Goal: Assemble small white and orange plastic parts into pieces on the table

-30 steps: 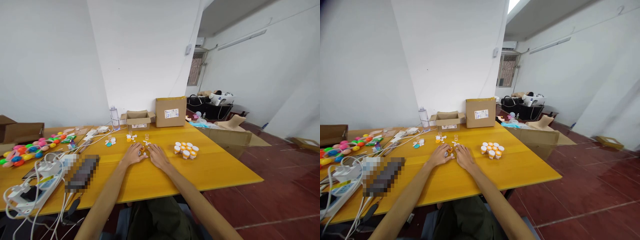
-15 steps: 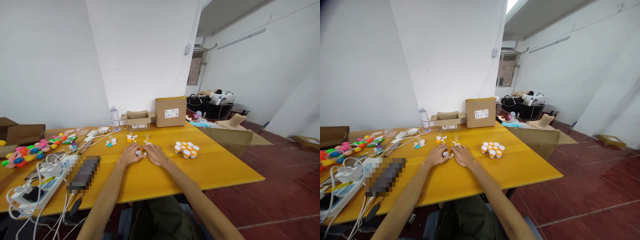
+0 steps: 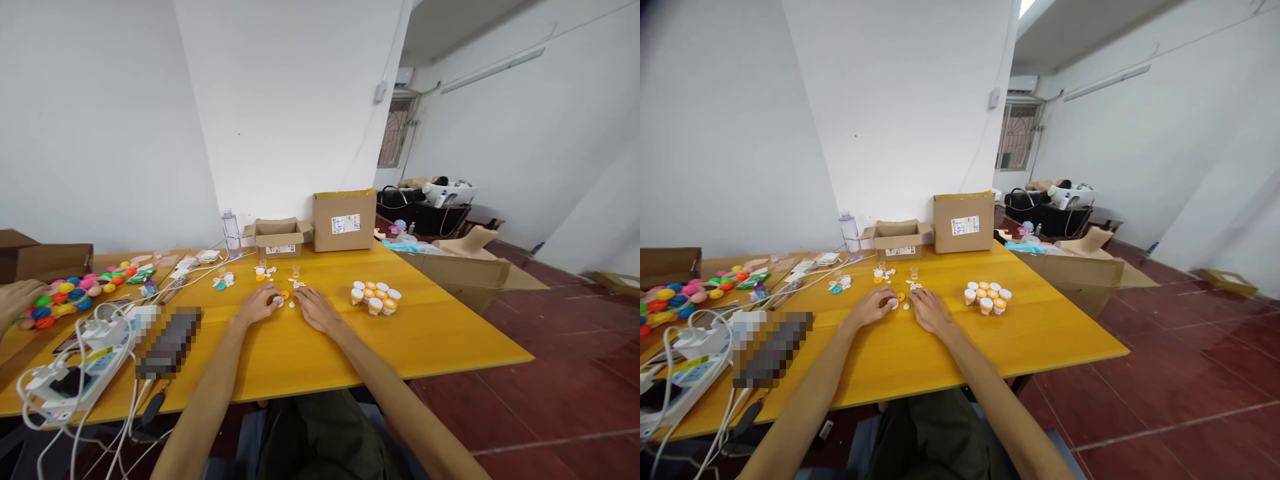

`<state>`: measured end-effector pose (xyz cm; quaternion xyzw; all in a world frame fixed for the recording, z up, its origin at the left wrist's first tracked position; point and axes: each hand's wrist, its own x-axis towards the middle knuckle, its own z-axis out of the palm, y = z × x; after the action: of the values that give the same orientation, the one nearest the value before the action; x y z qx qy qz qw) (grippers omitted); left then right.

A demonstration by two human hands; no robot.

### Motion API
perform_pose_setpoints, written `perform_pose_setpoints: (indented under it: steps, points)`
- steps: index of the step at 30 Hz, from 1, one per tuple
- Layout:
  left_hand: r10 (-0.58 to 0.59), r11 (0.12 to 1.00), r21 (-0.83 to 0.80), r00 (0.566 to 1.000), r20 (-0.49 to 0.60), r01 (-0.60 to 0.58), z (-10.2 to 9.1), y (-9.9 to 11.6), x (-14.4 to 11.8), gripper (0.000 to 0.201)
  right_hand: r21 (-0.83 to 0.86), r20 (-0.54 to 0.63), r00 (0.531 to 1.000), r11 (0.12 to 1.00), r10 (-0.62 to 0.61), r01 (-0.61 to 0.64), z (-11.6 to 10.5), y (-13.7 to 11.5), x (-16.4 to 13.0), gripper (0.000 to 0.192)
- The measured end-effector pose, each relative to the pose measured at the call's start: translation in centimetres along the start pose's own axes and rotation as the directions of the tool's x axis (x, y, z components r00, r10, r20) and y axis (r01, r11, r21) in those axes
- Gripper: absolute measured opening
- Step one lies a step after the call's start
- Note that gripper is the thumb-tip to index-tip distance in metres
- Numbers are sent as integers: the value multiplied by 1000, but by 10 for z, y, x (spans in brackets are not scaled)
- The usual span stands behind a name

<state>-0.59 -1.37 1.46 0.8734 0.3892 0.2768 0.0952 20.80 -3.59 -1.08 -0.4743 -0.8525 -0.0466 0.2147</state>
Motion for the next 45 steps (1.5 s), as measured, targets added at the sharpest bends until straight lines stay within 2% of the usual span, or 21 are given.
perform_pose_setpoints:
  steps: [11,15,20,24,26,28,32,35,42,45]
  points:
    - [-6,994,-106,998,-70,-1,21,-6,11,26,-4,4,999,999,-35,35,0,0,-3,33]
    - [-40,991,-128,996,-85,29,28,-5,17,25,19,7,1000,1000,-14,13,1,-2,-4,31]
    - [-105,984,-154,987,-123,85,34,-3,24,22,109,-28,998,993,48,-45,3,-1,-2,46]
    - [-153,973,-193,978,-143,124,42,0,28,19,139,-98,988,985,120,-106,9,2,2,47]
    - [-161,968,-216,976,-149,127,45,1,30,20,121,-67,980,976,187,-178,12,0,3,50]
    - [-169,964,-234,972,-164,128,46,3,30,22,96,-3,966,961,259,-258,16,-3,5,64]
    - [-235,949,-266,943,-237,170,44,3,29,23,65,86,927,926,365,-371,24,-11,12,93]
    - [-313,923,-318,903,-293,217,40,1,28,22,60,109,894,894,435,-443,30,-15,22,101]
    - [-463,813,-518,834,-300,266,35,-6,24,22,46,105,836,837,539,-546,29,-22,42,92]
    - [-487,778,-566,830,-270,272,37,-7,23,21,35,79,846,846,528,-532,28,-21,45,85]
